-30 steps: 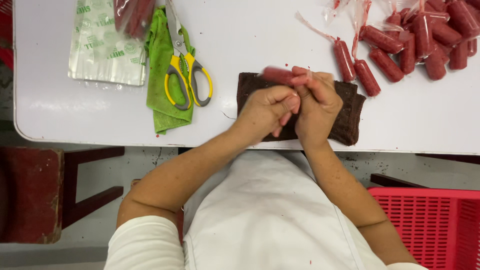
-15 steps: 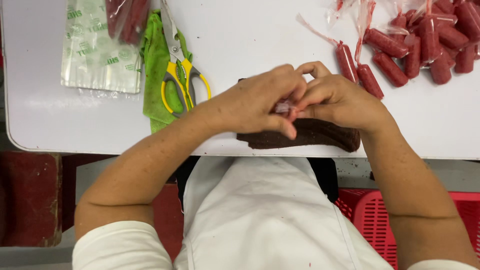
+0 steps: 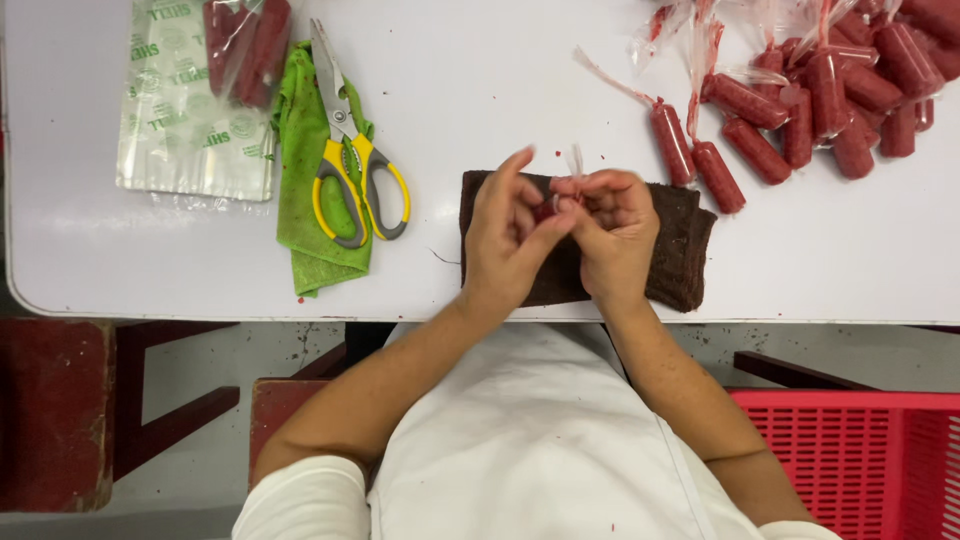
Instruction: The person repeatedly picks up small red sausages, places each into a clear plastic sleeve, and ties the sleeve closed with a thin red string. The wrapped sausages are placed on the table. A brown cloth is used to wipe the sausage before wrapping.
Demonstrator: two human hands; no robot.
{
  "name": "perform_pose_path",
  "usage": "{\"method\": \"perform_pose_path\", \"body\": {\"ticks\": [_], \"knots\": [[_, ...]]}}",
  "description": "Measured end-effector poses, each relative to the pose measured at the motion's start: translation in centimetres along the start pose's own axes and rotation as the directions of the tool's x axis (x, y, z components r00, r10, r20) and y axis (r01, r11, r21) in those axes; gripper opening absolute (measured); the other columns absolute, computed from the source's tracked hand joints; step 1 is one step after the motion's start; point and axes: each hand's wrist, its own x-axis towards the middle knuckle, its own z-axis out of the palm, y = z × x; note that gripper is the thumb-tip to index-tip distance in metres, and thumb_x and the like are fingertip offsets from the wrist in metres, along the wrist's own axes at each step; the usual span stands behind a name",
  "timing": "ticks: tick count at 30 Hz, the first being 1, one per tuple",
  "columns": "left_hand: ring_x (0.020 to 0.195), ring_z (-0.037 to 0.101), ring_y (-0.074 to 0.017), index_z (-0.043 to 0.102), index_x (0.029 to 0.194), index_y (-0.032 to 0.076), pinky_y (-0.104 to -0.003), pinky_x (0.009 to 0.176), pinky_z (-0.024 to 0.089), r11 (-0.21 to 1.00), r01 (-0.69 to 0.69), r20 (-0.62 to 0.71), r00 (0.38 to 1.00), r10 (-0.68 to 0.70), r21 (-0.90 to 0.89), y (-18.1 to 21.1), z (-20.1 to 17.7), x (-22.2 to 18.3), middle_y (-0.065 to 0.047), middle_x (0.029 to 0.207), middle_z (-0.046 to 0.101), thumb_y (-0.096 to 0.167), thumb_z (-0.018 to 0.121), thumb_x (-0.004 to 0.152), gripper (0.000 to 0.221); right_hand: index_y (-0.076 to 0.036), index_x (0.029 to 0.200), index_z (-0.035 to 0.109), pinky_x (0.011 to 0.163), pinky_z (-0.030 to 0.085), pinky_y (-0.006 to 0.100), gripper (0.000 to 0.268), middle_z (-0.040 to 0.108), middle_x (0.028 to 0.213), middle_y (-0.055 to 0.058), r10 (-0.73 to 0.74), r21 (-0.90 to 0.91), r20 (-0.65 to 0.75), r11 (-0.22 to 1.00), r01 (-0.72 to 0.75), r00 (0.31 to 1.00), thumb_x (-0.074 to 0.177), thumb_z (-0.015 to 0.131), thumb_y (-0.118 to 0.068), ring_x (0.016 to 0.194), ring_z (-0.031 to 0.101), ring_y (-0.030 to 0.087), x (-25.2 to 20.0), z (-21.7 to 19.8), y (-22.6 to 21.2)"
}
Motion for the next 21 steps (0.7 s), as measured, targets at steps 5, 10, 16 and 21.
{"method": "perform_pose_path", "body": {"ticks": [5, 10, 16, 21], "knots": [[0.067, 0.056, -0.013, 0.077, 0.097, 0.023, -0.024, 0.063, 0.051, 0.99, -0.135, 0.031, 0.991, 0.133, 0.046, -2.1, 1.3, 2.9, 0.003, 0.094, 0.053, 0.023, 0.075, 0.092, 0.006, -0.008, 0.113, 0.046, 0.074, 0.056, 0.025, 0.035, 0.065, 0.087, 0.005, -0.051, -0.143, -0.037, 0.989, 0.045, 0.998, 0.094, 0.075, -0.014, 0.08, 0.064, 0.012, 0.7, -1.1, 1.9], [0.076, 0.072, -0.0217, 0.072, 0.097, 0.012, -0.032, 0.073, 0.06, 0.877, -0.48, 0.494, 0.757, 0.428, -0.025, 4.3, -1.8, 6.1, -0.003, 0.09, 0.069, 0.015, 0.065, 0.097, 0.008, -0.001, 0.106, 0.074, 0.08, 0.058, 0.05, 0.072, 0.072, 0.102, 0.017, -0.5, -0.079, 0.366, 0.824, 0.562, 0.785, 0.098, 0.037, -0.062, 0.088, 0.07, 0.029, 2.4, -2.9, 4.0], [0.062, 0.068, -0.0256, 0.071, 0.087, 0.015, -0.037, 0.065, 0.055, 0.758, -0.546, 0.711, 0.685, 0.16, 0.355, -3.1, -4.3, 14.9, -0.003, 0.068, 0.068, 0.004, 0.06, 0.095, 0.018, 0.001, 0.08, 0.069, 0.055, 0.055, 0.029, 0.025, 0.068, 0.071, 0.015, 0.068, -0.035, 0.501, 0.998, -0.058, 0.863, 0.094, 0.059, -0.016, 0.056, 0.063, 0.018, 5.4, -1.0, -2.6], [0.099, 0.063, -0.0356, 0.069, 0.12, 0.016, -0.046, 0.088, 0.051, 0.799, -0.483, 0.581, 0.785, 0.214, 0.358, -9.7, -4.4, 29.0, -0.015, 0.115, 0.066, 0.002, 0.062, 0.091, 0.033, -0.012, 0.105, 0.077, 0.058, 0.043, 0.025, 0.02, 0.066, 0.079, 0.004, 0.244, -0.64, 0.174, 0.764, -0.079, 0.954, 0.096, 0.065, -0.026, 0.061, 0.054, 0.012, 10.9, -9.6, -7.1]]}}
